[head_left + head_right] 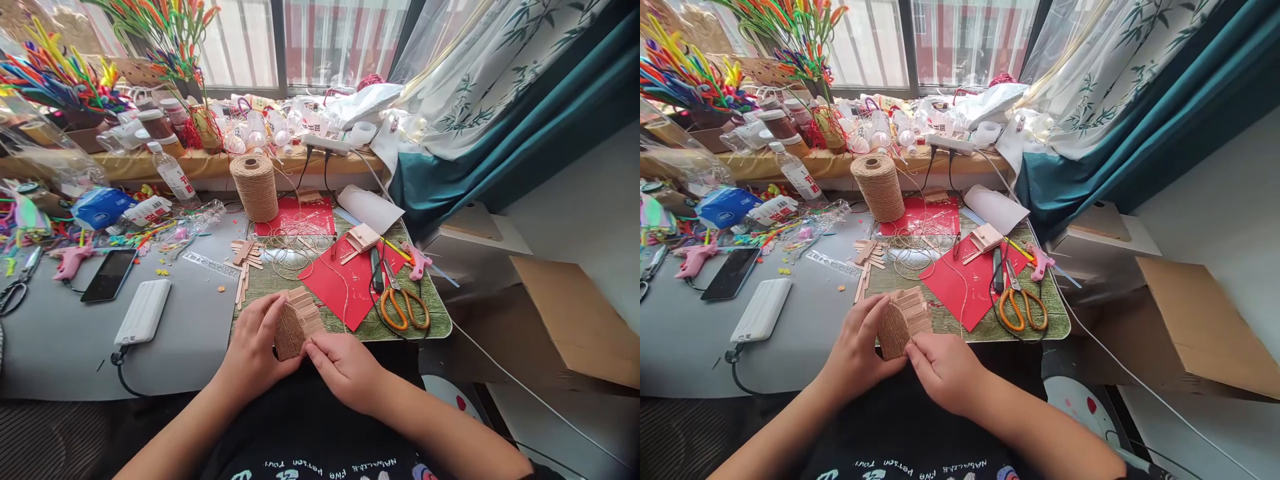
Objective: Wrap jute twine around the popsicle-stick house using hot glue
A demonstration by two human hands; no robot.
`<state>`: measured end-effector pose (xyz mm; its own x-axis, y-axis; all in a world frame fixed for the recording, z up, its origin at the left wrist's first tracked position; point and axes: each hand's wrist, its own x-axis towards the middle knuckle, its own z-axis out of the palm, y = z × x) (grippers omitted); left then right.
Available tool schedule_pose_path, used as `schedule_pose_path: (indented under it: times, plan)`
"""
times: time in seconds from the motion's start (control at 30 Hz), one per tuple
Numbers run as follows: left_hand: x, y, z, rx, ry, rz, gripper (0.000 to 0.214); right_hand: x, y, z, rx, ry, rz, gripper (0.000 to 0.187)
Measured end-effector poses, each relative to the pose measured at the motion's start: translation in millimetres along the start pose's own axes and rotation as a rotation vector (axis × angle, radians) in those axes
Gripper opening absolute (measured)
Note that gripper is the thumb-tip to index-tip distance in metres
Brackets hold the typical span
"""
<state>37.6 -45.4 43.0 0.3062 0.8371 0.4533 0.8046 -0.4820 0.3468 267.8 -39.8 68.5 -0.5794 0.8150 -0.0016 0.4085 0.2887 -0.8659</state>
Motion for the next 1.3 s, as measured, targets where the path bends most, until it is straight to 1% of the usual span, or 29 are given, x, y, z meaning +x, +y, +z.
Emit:
schedule_pose_path:
  times: [0.13, 0.27, 0.33, 0.43, 0.53, 0.6, 0.63, 0.77, 0.83, 0.9, 0.97, 1.03, 1.13, 1.3]
  plan:
    - [-4, -1, 3.0, -0.024, -0.069, -0.026, 0.1, 0, 0, 2, -0.046, -0.057, 0.102, 0.036]
    - [-5, -7, 10.3, -0.077, -0.097, -0.065, 0.099, 1, 6, 7, 0.01, -0.059, 0.175, 0.036]
    - [-3, -10, 12.4, -0.094, -0.111, -0.083, 0.098, 2, 10, 9, 0.065, -0.055, 0.199, 0.037]
    - [-1, -15, 13.1, -0.06, -0.154, -0.094, 0.092, 4, 16, 10, 0.119, -0.055, 0.23, 0.042]
    - [1, -20, 13.3, -0.026, -0.159, -0.106, 0.095, 5, 18, 10, 0.129, -0.054, 0.229, 0.047]
    - [2, -24, 14.0, -0.018, -0.147, -0.097, 0.1, 6, 18, 11, 0.072, -0.049, 0.204, 0.046]
    - [2, -26, 14.5, -0.01, -0.143, -0.084, 0.1, 7, 19, 11, 0.006, -0.038, 0.185, 0.045]
    - [2, -32, 16.2, 0.025, -0.157, -0.004, 0.091, 7, 21, 14, -0.313, 0.035, 0.074, 0.037]
    - [3, -36, 16.6, 0.026, -0.162, 0.021, 0.089, 6, 23, 15, -0.386, 0.069, 0.019, 0.032]
    - [4, -39, 17.0, 0.019, -0.159, 0.018, 0.09, 5, 27, 15, -0.417, 0.133, -0.033, 0.029]
    - [6, -42, 17.7, 0.004, -0.154, 0.003, 0.092, 4, 32, 14, -0.438, 0.211, -0.097, 0.032]
    - [8, -42, 19.0, -0.016, -0.14, -0.018, 0.093, 6, 37, 13, -0.463, 0.263, -0.179, 0.042]
    - [10, -36, 22.1, -0.045, -0.101, -0.055, 0.092, 11, 43, 12, -0.527, 0.264, -0.274, 0.047]
    - [7, -26, 29.5, -0.094, -0.019, -0.084, 0.09, 17, 48, 13, -0.583, 0.205, -0.288, 0.046]
